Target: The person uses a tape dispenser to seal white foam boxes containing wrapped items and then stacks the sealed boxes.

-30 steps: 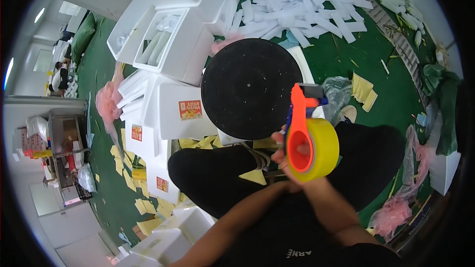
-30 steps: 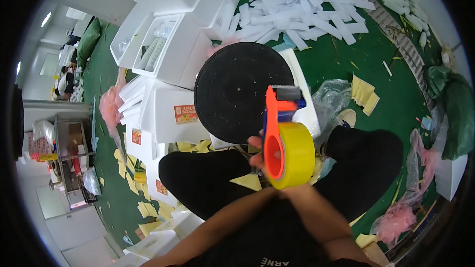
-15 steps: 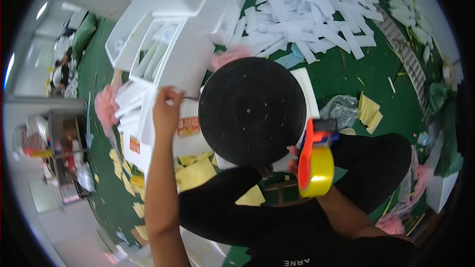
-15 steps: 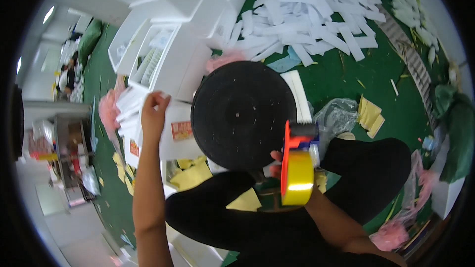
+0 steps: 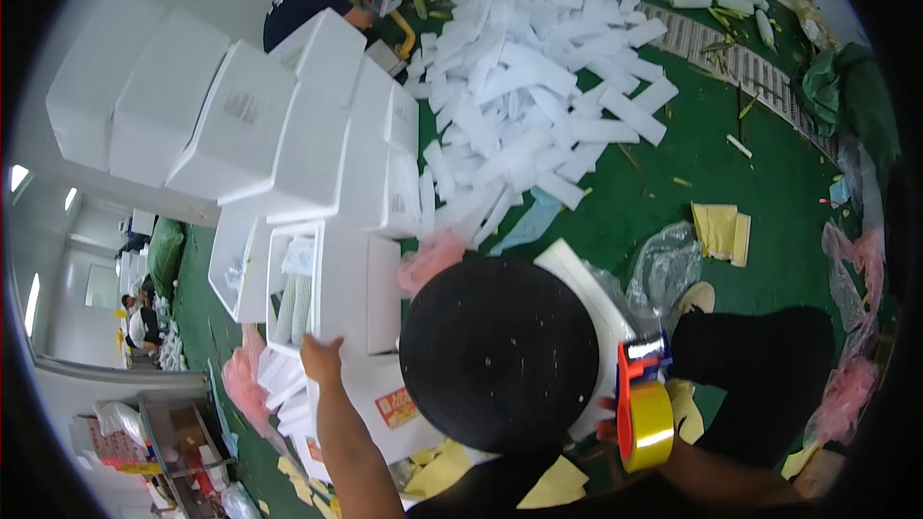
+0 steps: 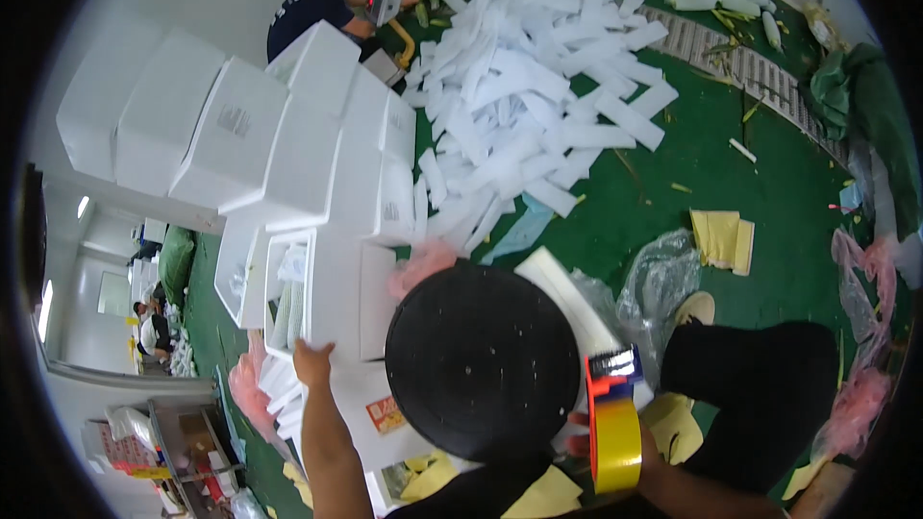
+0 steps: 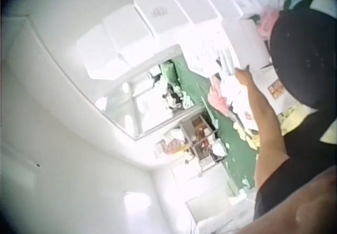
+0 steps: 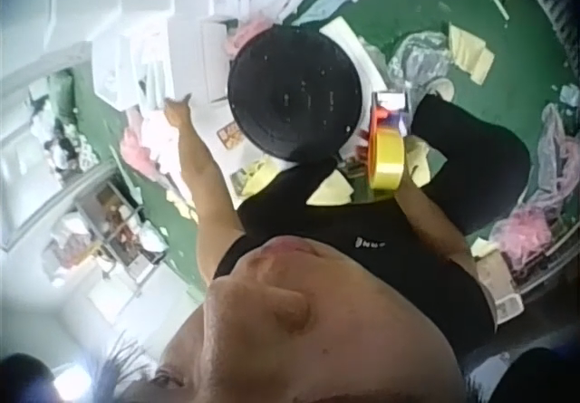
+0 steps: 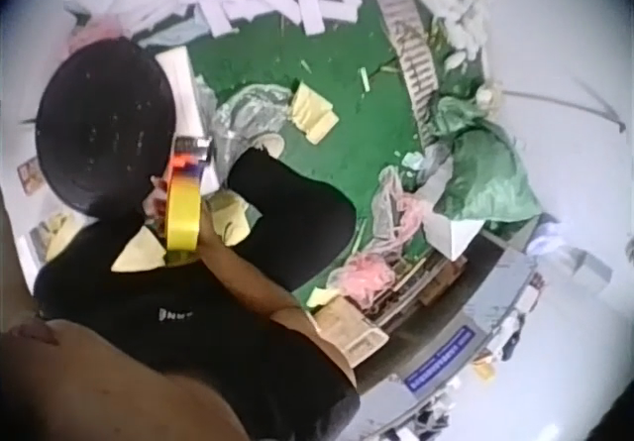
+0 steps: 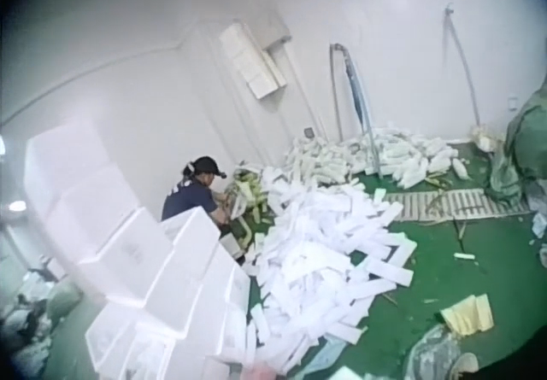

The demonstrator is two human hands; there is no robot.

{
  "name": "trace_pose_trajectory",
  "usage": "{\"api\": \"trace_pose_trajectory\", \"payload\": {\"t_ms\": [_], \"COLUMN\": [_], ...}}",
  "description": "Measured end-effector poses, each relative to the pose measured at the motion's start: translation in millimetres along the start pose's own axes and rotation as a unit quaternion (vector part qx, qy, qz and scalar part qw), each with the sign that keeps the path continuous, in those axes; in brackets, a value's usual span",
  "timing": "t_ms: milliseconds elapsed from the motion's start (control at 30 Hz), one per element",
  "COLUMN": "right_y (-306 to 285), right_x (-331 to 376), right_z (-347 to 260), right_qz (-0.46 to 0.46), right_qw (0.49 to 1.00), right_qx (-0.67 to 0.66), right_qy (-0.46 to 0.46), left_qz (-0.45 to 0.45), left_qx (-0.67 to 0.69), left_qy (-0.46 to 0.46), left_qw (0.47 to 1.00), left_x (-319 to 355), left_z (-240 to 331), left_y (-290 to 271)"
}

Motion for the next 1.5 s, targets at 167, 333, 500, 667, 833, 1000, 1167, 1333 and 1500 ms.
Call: {"api": "trace_pose_trajectory", "payload": {"t_ms": [167,333,500,667,833,1000,1167,1333,1500], "right_y": [56,74,72,54,41,30,20,28,42], "right_x": [-8,-22,-18,-20,-16,-21,-8,-6,7], "right_z": [10,11,17,4,8,-3,-21,-19,-26], "right_qz": [0.009,0.001,0.037,0.011,0.002,0.011,0.09,0.108,0.048], "right_qw": [0.987,0.979,0.961,0.958,0.957,0.939,0.933,0.914,0.918], "right_qx": [0.144,0.199,0.27,0.277,0.286,0.333,0.333,0.359,0.346], "right_qy": [-0.068,-0.049,-0.048,-0.069,-0.052,-0.081,-0.101,-0.154,-0.189], "left_qz": [-0.028,-0.033,0.083,0.146,0.068,0.034,0.102,-0.08,-0.135], "left_qx": [-0.031,-0.007,0.094,0.154,0.218,0.266,0.438,-0.026,0.059], "left_qy": [0.063,0.111,0.1,0.186,0.196,0.187,-0.158,-0.14,-0.169], "left_qw": [0.997,0.993,0.987,0.959,0.953,0.945,0.879,0.987,0.975], "left_x": [-27,76,218,330,362,356,245,220,219], "left_z": [20,79,49,127,139,126,-44,-112,-117], "left_y": [-82,-212,-186,-123,-137,-163,-134,-41,-43]}}
Point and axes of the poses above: each hand's wrist, its own x-axis away from the middle knuckle, its own y-axis out of the palm, z = x × y, the point moved 3 cm from there along -x, towards the middle knuckle, and after that the axes turned 8 degrees about x, right-handed, at the moved point
